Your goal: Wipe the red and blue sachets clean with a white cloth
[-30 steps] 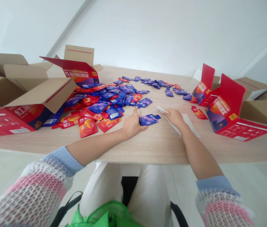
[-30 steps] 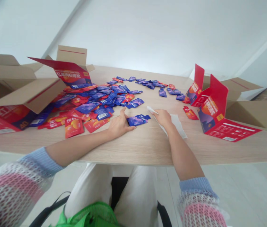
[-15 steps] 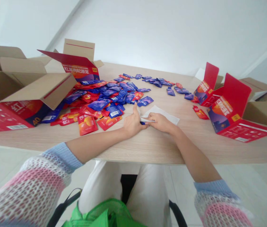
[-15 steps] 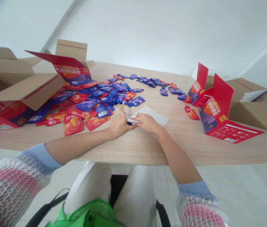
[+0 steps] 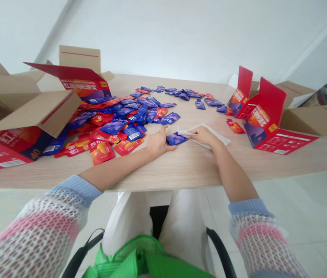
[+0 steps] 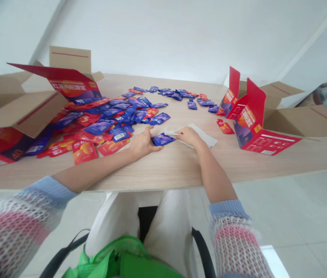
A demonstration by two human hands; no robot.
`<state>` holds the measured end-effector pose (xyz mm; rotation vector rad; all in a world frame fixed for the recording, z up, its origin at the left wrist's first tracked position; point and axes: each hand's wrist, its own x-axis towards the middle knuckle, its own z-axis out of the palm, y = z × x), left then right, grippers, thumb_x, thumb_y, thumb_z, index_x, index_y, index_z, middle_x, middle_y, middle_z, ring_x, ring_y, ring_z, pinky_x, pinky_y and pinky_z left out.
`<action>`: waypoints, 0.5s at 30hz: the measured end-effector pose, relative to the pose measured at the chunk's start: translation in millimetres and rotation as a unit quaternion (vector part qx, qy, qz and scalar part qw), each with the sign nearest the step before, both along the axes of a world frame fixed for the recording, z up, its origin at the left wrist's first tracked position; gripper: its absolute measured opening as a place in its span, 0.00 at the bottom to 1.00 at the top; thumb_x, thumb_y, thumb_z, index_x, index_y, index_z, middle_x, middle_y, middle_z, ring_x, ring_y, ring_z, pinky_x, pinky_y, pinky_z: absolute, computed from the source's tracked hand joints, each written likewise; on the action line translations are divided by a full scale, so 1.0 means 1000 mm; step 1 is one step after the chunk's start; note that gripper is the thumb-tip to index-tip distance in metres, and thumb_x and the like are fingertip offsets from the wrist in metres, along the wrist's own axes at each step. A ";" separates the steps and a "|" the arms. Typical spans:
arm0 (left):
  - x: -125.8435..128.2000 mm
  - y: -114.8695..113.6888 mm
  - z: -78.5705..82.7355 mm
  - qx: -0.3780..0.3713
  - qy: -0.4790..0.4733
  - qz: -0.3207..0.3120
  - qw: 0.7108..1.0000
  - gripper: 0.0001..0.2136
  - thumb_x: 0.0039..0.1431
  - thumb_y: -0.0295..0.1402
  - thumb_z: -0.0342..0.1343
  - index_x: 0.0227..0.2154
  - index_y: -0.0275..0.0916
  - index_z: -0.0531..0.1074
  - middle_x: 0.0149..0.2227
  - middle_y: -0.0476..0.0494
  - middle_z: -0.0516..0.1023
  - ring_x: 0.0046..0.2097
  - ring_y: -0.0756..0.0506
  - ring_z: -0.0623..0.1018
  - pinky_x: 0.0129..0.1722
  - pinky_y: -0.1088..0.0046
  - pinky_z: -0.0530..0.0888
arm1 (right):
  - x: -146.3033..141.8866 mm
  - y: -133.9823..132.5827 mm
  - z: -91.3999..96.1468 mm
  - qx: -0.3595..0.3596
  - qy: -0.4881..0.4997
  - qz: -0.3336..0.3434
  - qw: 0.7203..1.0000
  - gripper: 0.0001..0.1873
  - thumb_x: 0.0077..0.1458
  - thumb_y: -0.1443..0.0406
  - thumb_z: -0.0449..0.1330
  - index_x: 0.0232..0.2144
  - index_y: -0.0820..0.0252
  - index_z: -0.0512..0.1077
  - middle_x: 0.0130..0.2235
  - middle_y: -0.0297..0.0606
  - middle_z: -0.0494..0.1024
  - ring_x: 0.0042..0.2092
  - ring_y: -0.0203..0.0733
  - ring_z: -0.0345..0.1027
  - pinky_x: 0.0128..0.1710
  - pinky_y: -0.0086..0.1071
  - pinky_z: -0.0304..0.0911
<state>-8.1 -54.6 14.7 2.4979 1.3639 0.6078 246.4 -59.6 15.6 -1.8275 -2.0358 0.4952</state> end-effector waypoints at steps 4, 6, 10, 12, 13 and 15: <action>-0.001 -0.004 0.004 -0.029 -0.028 0.007 0.999 0.52 0.43 0.49 0.64 0.63 0.34 0.40 0.39 0.43 0.78 0.42 0.39 0.78 0.38 0.70 0.69 | 0.020 0.003 -0.009 0.055 -0.065 -0.170 0.982 0.18 0.55 0.54 0.58 0.45 0.53 0.77 0.38 0.36 0.80 0.39 0.47 0.72 0.36 0.32 0.61; -0.001 -0.004 0.003 -0.031 -0.044 0.010 0.998 0.53 0.42 0.49 0.65 0.63 0.34 0.38 0.39 0.43 0.78 0.42 0.40 0.78 0.38 0.70 0.69 | 0.026 0.005 -0.013 0.091 -0.040 -0.151 0.984 0.18 0.56 0.55 0.57 0.47 0.53 0.76 0.40 0.36 0.80 0.41 0.47 0.71 0.38 0.33 0.61; -0.001 0.000 -0.001 -0.026 -0.055 0.034 0.998 0.55 0.41 0.49 0.66 0.64 0.33 0.37 0.39 0.43 0.78 0.43 0.39 0.78 0.38 0.70 0.69 | 0.014 0.009 -0.014 0.160 0.022 -0.043 0.986 0.18 0.59 0.58 0.55 0.48 0.56 0.75 0.41 0.37 0.78 0.42 0.45 0.69 0.42 0.32 0.61; -0.001 0.002 -0.003 -0.031 -0.054 0.035 0.997 0.57 0.41 0.49 0.66 0.64 0.32 0.35 0.40 0.41 0.78 0.42 0.39 0.78 0.37 0.69 0.69 | -0.006 0.008 -0.012 0.155 0.011 0.003 0.988 0.18 0.60 0.59 0.54 0.48 0.57 0.75 0.39 0.38 0.77 0.40 0.43 0.69 0.41 0.31 0.60; 0.000 0.002 -0.004 -0.033 -0.053 0.032 0.998 0.58 0.40 0.50 0.66 0.64 0.32 0.34 0.40 0.40 0.78 0.42 0.38 0.78 0.37 0.69 0.69 | -0.018 0.007 -0.012 0.141 -0.008 0.030 0.990 0.17 0.60 0.59 0.54 0.48 0.56 0.75 0.37 0.38 0.77 0.39 0.43 0.68 0.40 0.30 0.59; 0.000 0.001 -0.005 -0.030 -0.055 0.028 0.998 0.59 0.41 0.50 0.66 0.64 0.31 0.31 0.42 0.37 0.78 0.43 0.38 0.78 0.38 0.69 0.69 | -0.043 0.002 -0.009 0.124 -0.044 0.069 0.989 0.16 0.60 0.60 0.54 0.47 0.54 0.75 0.37 0.38 0.74 0.38 0.42 0.67 0.38 0.30 0.58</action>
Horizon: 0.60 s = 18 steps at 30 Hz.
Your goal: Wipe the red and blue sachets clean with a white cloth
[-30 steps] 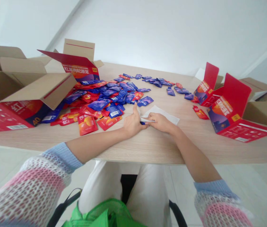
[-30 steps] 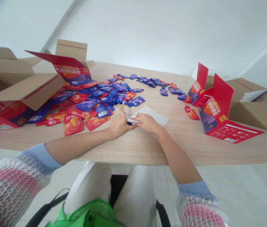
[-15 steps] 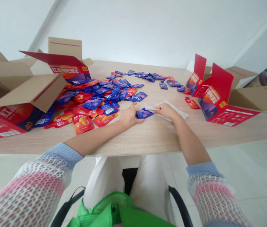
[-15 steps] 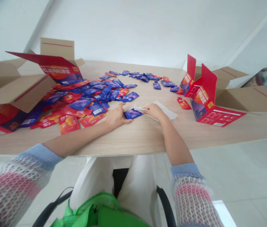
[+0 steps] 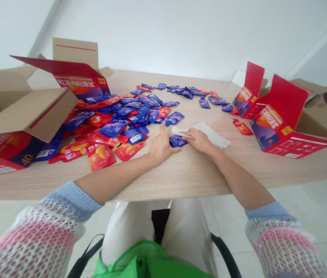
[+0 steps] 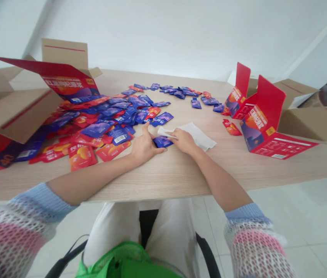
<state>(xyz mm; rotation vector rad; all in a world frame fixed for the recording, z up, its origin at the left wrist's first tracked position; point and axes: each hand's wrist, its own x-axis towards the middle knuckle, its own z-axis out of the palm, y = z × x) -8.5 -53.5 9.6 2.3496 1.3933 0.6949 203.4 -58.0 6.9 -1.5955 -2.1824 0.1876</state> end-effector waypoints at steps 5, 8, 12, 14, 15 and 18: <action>0.000 -0.002 0.000 0.004 0.005 0.007 1.000 0.57 0.44 0.48 0.64 0.64 0.29 0.29 0.41 0.35 0.78 0.43 0.38 0.78 0.38 0.69 0.69 | -0.034 -0.015 0.016 -0.063 0.008 0.137 0.989 0.14 0.60 0.60 0.54 0.39 0.57 0.78 0.35 0.38 0.72 0.38 0.39 0.66 0.38 0.29 0.57; 0.001 -0.003 0.000 -0.004 0.011 0.005 1.000 0.57 0.43 0.46 0.65 0.64 0.31 0.30 0.43 0.36 0.77 0.44 0.38 0.78 0.38 0.69 0.69 | -0.032 -0.018 0.027 -0.137 0.055 0.198 0.969 0.15 0.60 0.58 0.55 0.35 0.59 0.78 0.34 0.37 0.73 0.37 0.39 0.66 0.38 0.30 0.59; 0.001 -0.003 0.001 -0.009 0.005 -0.003 1.000 0.56 0.43 0.47 0.66 0.64 0.32 0.31 0.44 0.36 0.77 0.45 0.39 0.78 0.39 0.70 0.69 | -0.011 -0.013 0.031 -0.225 0.097 0.201 0.949 0.17 0.55 0.55 0.59 0.38 0.60 0.78 0.36 0.36 0.77 0.38 0.40 0.68 0.41 0.31 0.61; 0.001 -0.003 0.002 -0.012 0.003 -0.004 1.000 0.56 0.44 0.47 0.65 0.64 0.33 0.31 0.44 0.37 0.77 0.45 0.39 0.77 0.39 0.70 0.69 | 0.006 -0.009 0.028 -0.245 0.104 0.166 0.950 0.18 0.53 0.54 0.60 0.42 0.58 0.78 0.40 0.35 0.79 0.41 0.42 0.69 0.45 0.32 0.61; 0.001 -0.003 0.002 -0.015 0.005 -0.003 1.000 0.56 0.44 0.48 0.65 0.64 0.33 0.32 0.44 0.37 0.77 0.45 0.39 0.77 0.39 0.70 0.69 | 0.016 -0.007 0.025 -0.243 0.104 0.138 0.955 0.19 0.52 0.54 0.60 0.43 0.57 0.78 0.41 0.35 0.79 0.42 0.43 0.70 0.46 0.33 0.61; 0.001 -0.003 0.004 -0.022 0.014 0.003 1.000 0.54 0.43 0.48 0.65 0.64 0.34 0.35 0.44 0.37 0.77 0.44 0.39 0.78 0.40 0.69 0.69 | 0.047 -0.002 0.013 -0.181 0.087 0.013 0.979 0.18 0.53 0.56 0.59 0.44 0.54 0.77 0.45 0.35 0.79 0.43 0.46 0.70 0.45 0.34 0.62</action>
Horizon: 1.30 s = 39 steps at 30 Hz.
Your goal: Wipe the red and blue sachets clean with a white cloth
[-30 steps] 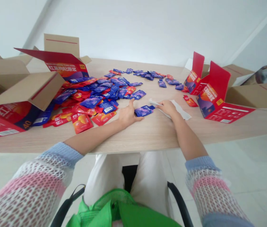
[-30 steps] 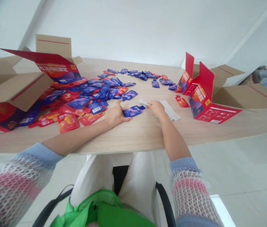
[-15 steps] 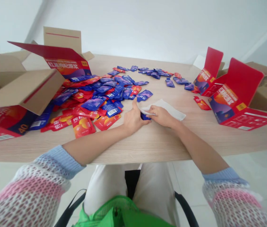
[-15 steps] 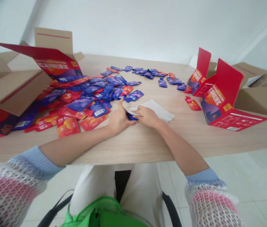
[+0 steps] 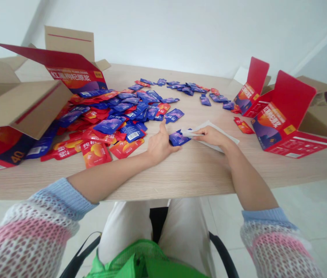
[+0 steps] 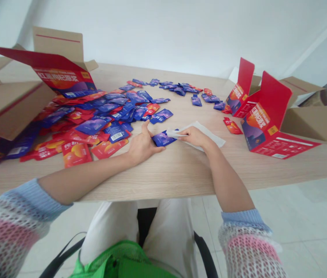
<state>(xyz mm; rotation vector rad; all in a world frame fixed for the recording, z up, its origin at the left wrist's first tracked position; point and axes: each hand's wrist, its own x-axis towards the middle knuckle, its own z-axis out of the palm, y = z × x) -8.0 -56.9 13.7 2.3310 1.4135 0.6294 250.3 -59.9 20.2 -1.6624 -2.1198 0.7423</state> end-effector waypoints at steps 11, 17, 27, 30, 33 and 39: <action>-0.001 -0.001 0.000 0.014 0.006 -0.004 1.000 0.53 0.44 0.49 0.64 0.63 0.32 0.35 0.45 0.34 0.76 0.45 0.37 0.77 0.39 0.68 0.70 | -0.050 -0.011 0.002 0.204 0.029 -0.006 0.978 0.19 0.60 0.56 0.53 0.48 0.56 0.75 0.35 0.37 0.75 0.37 0.41 0.68 0.39 0.30 0.59; -0.001 -0.002 -0.001 0.017 0.002 0.004 1.000 0.52 0.47 0.46 0.62 0.63 0.31 0.34 0.47 0.33 0.75 0.43 0.38 0.78 0.37 0.69 0.69 | -0.085 -0.018 0.002 0.141 -0.012 0.083 0.986 0.16 0.58 0.54 0.56 0.38 0.57 0.79 0.34 0.37 0.74 0.36 0.38 0.67 0.37 0.28 0.58; 0.001 -0.004 -0.001 0.017 0.009 0.001 1.000 0.50 0.47 0.48 0.62 0.63 0.32 0.37 0.47 0.34 0.75 0.45 0.38 0.77 0.40 0.68 0.69 | -0.031 -0.003 0.000 0.082 -0.170 -0.138 0.972 0.23 0.58 0.48 0.52 0.39 0.54 0.79 0.31 0.40 0.79 0.35 0.43 0.71 0.30 0.28 0.54; 0.000 -0.006 0.003 0.016 0.010 0.008 1.000 0.48 0.48 0.47 0.61 0.63 0.34 0.38 0.45 0.37 0.76 0.45 0.39 0.77 0.39 0.69 0.69 | -0.017 -0.001 -0.005 0.110 -0.162 -0.216 0.957 0.22 0.57 0.49 0.54 0.39 0.55 0.79 0.34 0.43 0.79 0.37 0.46 0.71 0.32 0.29 0.56; -0.003 -0.007 0.003 0.015 0.013 0.010 1.000 0.46 0.49 0.46 0.60 0.63 0.34 0.39 0.43 0.38 0.77 0.43 0.39 0.78 0.36 0.70 0.69 | -0.013 0.001 -0.008 0.162 -0.084 -0.195 0.964 0.20 0.59 0.51 0.53 0.40 0.55 0.78 0.38 0.41 0.79 0.40 0.45 0.70 0.37 0.30 0.59; -0.004 0.001 -0.004 0.040 0.017 0.011 0.999 0.46 0.49 0.45 0.59 0.63 0.33 0.39 0.42 0.37 0.78 0.40 0.39 0.79 0.34 0.70 0.69 | -0.063 -0.003 -0.009 0.242 0.069 -0.034 0.967 0.20 0.61 0.53 0.51 0.39 0.58 0.76 0.41 0.40 0.75 0.42 0.41 0.68 0.43 0.31 0.61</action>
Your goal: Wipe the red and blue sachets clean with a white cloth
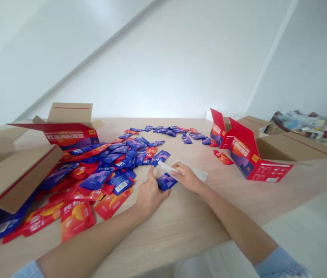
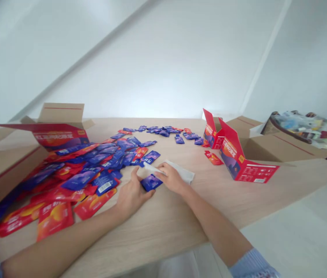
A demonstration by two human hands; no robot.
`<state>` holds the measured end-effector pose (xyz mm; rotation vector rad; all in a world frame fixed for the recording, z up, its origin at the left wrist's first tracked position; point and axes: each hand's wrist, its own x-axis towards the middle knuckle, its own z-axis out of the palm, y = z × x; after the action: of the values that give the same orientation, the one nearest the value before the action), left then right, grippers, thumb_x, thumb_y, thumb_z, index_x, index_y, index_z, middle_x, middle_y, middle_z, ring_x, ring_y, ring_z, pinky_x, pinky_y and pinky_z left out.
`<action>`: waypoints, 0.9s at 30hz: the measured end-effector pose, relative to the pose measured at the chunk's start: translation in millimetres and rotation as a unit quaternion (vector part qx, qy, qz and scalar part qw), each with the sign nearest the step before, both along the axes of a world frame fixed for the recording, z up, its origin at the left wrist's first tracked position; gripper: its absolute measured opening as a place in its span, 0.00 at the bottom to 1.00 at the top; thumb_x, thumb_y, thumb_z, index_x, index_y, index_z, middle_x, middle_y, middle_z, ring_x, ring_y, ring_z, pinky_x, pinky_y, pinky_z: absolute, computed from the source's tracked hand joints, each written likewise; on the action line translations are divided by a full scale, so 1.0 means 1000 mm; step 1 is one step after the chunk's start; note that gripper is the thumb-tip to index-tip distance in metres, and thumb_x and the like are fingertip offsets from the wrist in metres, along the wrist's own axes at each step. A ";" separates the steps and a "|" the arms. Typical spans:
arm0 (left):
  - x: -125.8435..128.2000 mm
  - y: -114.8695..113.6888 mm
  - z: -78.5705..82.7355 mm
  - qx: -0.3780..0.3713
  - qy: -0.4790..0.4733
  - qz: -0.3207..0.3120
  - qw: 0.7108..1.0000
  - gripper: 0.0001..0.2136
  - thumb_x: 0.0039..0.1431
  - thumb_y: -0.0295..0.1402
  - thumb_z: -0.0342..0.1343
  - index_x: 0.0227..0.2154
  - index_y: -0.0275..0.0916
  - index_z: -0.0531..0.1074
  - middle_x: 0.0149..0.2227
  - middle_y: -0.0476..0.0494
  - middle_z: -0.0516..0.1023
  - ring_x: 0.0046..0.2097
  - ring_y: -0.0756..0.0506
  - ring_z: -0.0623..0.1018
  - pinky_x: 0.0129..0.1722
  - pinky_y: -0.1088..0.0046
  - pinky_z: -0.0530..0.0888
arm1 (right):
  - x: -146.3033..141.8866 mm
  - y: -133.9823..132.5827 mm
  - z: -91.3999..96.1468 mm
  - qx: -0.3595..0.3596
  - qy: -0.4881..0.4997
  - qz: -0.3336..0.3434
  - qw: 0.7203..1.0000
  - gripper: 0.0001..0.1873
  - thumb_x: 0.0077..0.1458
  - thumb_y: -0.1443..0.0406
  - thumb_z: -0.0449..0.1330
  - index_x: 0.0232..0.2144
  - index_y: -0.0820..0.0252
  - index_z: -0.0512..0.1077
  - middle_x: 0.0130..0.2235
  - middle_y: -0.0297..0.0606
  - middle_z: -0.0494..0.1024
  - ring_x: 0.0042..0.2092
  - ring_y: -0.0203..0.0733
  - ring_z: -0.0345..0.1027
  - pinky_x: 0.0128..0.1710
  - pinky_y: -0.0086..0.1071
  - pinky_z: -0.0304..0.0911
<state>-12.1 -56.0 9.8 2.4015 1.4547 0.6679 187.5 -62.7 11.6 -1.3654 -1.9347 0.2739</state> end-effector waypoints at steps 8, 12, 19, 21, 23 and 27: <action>-0.001 -0.008 0.005 -0.004 -0.002 0.017 1.000 0.47 0.50 0.41 0.57 0.63 0.29 0.33 0.39 0.38 0.78 0.39 0.38 0.79 0.34 0.69 0.70 | -0.035 -0.012 0.004 -0.028 -0.102 0.107 0.989 0.15 0.59 0.57 0.56 0.46 0.52 0.75 0.51 0.38 0.74 0.51 0.44 0.66 0.53 0.36 0.58; 0.000 -0.009 0.007 -0.003 0.002 0.018 1.000 0.47 0.51 0.43 0.55 0.63 0.26 0.32 0.37 0.36 0.79 0.39 0.37 0.79 0.34 0.67 0.70 | -0.023 -0.002 -0.004 -0.040 -0.129 0.073 0.988 0.20 0.59 0.56 0.55 0.53 0.51 0.70 0.56 0.39 0.70 0.55 0.47 0.64 0.56 0.40 0.56; 0.001 -0.009 0.001 0.006 0.017 0.031 0.999 0.45 0.53 0.43 0.54 0.64 0.29 0.33 0.43 0.35 0.77 0.41 0.38 0.79 0.37 0.69 0.70 | 0.000 0.014 -0.028 -0.062 -0.154 -0.100 0.981 0.19 0.63 0.59 0.48 0.54 0.47 0.68 0.58 0.39 0.68 0.61 0.51 0.57 0.62 0.54 0.42; 0.001 -0.008 0.000 0.008 0.014 0.035 0.999 0.44 0.54 0.42 0.53 0.64 0.29 0.34 0.42 0.35 0.77 0.42 0.38 0.79 0.38 0.69 0.69 | 0.011 0.016 -0.030 -0.055 -0.157 -0.150 0.975 0.19 0.64 0.59 0.47 0.53 0.46 0.68 0.56 0.39 0.70 0.59 0.53 0.60 0.61 0.60 0.32; 0.000 -0.008 0.001 0.011 0.014 0.044 0.999 0.43 0.54 0.42 0.53 0.64 0.29 0.35 0.41 0.35 0.77 0.42 0.38 0.79 0.38 0.68 0.69 | 0.022 0.015 -0.027 -0.059 -0.145 -0.176 0.972 0.18 0.64 0.59 0.46 0.51 0.49 0.70 0.52 0.42 0.74 0.54 0.53 0.66 0.61 0.60 0.33; -0.003 -0.008 0.002 0.024 0.021 0.041 0.999 0.44 0.53 0.44 0.54 0.64 0.28 0.35 0.41 0.34 0.77 0.42 0.37 0.79 0.38 0.68 0.69 | 0.037 0.015 -0.015 -0.063 -0.056 -0.169 0.982 0.23 0.65 0.56 0.41 0.43 0.59 0.72 0.41 0.45 0.79 0.45 0.49 0.72 0.51 0.45 0.59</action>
<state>-15.6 -64.5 11.4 2.4153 1.5799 0.6827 224.6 -47.9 -3.5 -1.7988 -1.7578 0.1597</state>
